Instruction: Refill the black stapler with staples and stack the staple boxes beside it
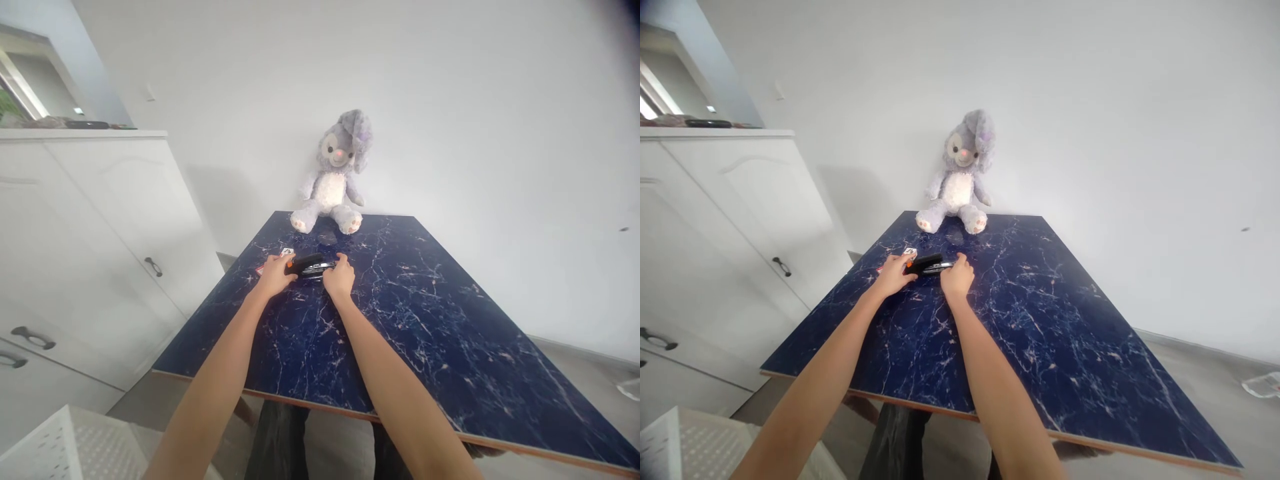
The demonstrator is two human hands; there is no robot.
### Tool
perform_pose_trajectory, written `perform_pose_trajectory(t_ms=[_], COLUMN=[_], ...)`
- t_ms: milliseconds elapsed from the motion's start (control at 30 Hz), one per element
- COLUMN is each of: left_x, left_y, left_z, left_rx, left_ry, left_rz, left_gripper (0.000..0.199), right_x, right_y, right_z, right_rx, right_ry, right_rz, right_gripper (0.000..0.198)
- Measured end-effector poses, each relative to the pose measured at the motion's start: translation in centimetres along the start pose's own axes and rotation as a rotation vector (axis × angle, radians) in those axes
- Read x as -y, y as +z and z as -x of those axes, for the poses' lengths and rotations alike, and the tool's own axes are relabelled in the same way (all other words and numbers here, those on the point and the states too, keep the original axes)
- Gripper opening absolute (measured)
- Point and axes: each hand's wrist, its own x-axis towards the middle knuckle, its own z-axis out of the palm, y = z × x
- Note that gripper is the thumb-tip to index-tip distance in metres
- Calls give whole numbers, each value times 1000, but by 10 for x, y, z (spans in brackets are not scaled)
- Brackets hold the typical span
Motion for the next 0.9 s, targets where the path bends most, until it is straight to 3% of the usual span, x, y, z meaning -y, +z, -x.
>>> perform_pose_trajectory(t_ms=[267,500,900], left_x=[-2,-6,-14], left_y=[-2,0,6], left_z=[1,1,7], left_rx=[-31,-51,-115], left_ry=[-41,-21,15], left_rz=[10,6,-110], left_gripper=[66,57,72], right_x=[1,-2,-7], right_y=[3,3,10], right_z=[2,-3,-9], right_rx=[104,191,250], right_ry=[-211,-203,-221], right_rz=[-130,-212,-303], right_gripper=[65,67,68])
